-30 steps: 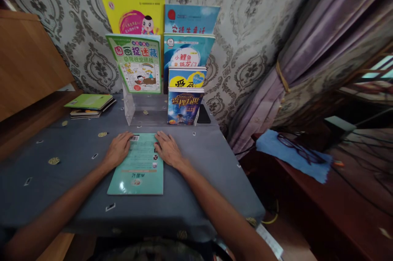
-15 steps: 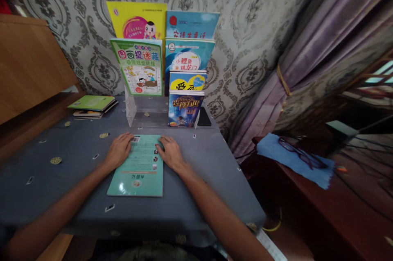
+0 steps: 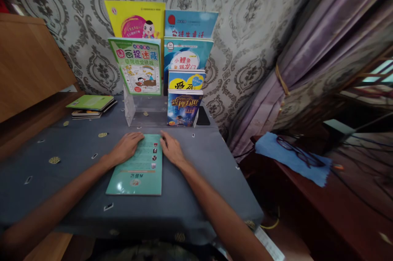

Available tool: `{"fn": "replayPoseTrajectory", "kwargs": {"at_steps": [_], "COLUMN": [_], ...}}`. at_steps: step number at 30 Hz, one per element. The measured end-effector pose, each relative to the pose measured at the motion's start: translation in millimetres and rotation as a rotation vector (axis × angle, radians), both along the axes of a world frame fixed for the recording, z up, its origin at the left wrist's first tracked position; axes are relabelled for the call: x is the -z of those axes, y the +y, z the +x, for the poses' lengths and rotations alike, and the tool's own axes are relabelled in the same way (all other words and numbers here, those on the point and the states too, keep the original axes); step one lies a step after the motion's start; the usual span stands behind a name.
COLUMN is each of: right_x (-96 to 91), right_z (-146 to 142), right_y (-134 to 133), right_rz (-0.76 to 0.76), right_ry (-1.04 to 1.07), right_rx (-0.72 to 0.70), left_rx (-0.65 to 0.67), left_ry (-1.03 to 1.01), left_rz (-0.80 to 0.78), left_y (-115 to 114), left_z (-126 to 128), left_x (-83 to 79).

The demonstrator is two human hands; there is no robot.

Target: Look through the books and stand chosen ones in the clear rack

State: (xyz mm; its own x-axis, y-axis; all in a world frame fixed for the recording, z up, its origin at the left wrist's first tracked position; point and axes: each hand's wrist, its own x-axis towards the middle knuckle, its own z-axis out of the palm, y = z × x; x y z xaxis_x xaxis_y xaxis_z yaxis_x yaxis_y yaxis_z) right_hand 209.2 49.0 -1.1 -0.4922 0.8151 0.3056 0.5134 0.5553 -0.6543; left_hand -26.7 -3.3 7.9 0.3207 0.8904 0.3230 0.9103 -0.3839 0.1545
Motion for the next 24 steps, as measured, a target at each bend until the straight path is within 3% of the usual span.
{"fn": "replayPoseTrajectory", "kwargs": {"at_steps": [6, 10, 24], "right_x": [4.7, 4.3, 6.3], "right_z": [2, 1, -4], "right_y": [9, 9, 7], "right_rz": [-0.038, -0.037, 0.008], "right_ry": [0.086, 0.065, -0.036], "right_rx": [0.027, 0.032, -0.021], "left_rx": [0.178, 0.252, 0.476], "left_ry": [-0.03, -0.048, -0.037], "left_rz": [-0.052, -0.067, -0.238], "left_y": [17, 19, -51], "left_z": [39, 46, 43], "left_x": [-2.5, -0.8, -6.5]}}
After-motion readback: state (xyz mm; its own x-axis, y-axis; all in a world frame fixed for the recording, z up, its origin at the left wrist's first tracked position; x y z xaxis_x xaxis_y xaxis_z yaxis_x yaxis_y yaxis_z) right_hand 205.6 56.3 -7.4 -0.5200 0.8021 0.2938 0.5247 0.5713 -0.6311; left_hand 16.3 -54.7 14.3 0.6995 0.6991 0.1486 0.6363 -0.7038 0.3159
